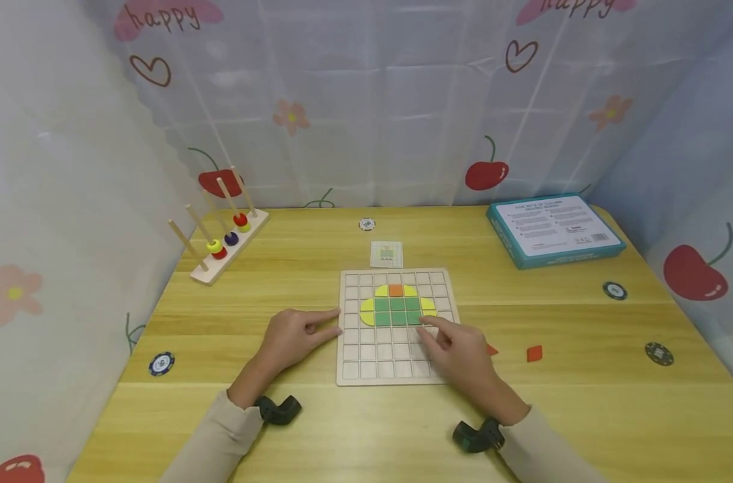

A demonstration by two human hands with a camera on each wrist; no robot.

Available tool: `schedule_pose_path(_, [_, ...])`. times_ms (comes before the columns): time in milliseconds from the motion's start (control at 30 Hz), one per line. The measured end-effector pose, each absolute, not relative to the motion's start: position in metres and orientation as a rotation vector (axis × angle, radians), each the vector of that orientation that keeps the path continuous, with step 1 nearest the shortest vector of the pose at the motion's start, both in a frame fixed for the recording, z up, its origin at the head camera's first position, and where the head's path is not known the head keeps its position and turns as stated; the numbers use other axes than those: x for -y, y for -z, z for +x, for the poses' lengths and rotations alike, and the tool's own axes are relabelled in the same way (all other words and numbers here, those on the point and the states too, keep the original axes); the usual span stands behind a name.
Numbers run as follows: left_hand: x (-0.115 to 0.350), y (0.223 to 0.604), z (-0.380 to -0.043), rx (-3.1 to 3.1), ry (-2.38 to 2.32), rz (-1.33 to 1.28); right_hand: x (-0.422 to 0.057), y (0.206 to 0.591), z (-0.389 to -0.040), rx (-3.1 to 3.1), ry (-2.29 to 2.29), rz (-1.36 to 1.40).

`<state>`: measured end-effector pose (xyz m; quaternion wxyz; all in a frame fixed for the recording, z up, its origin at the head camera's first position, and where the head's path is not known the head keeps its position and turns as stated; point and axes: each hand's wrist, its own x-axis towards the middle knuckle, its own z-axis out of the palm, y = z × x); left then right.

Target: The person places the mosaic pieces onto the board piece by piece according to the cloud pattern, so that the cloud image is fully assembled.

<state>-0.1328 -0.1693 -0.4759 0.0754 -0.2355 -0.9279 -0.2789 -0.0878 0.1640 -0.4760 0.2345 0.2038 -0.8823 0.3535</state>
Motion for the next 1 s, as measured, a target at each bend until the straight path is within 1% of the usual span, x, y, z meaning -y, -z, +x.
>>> schedule_pose_path(267, [0.168,0.473,-0.132,2.802,0.84,-0.688,-0.23,0.459,-0.066,2.857,-1.034,0.329])
schedule_pose_path(400, [0.168,0.475,-0.132,2.8,0.841,-0.685,-0.26,0.451,-0.06,2.891,-1.088,0.218])
schedule_pose_path(567, [0.168,0.479,-0.133,2.796,0.841,-0.691,-0.289,0.449,-0.054,2.896,-1.025,0.161])
schedule_pose_path(733, [0.168,0.478,-0.132,2.797,0.839,-0.684,-0.305,0.446,-0.05,2.954,-0.972,0.17])
schedule_pose_path(1000, [0.169,0.475,-0.133,2.832,0.829,-0.666,-0.304,0.444,-0.053,3.065,-0.928,0.232])
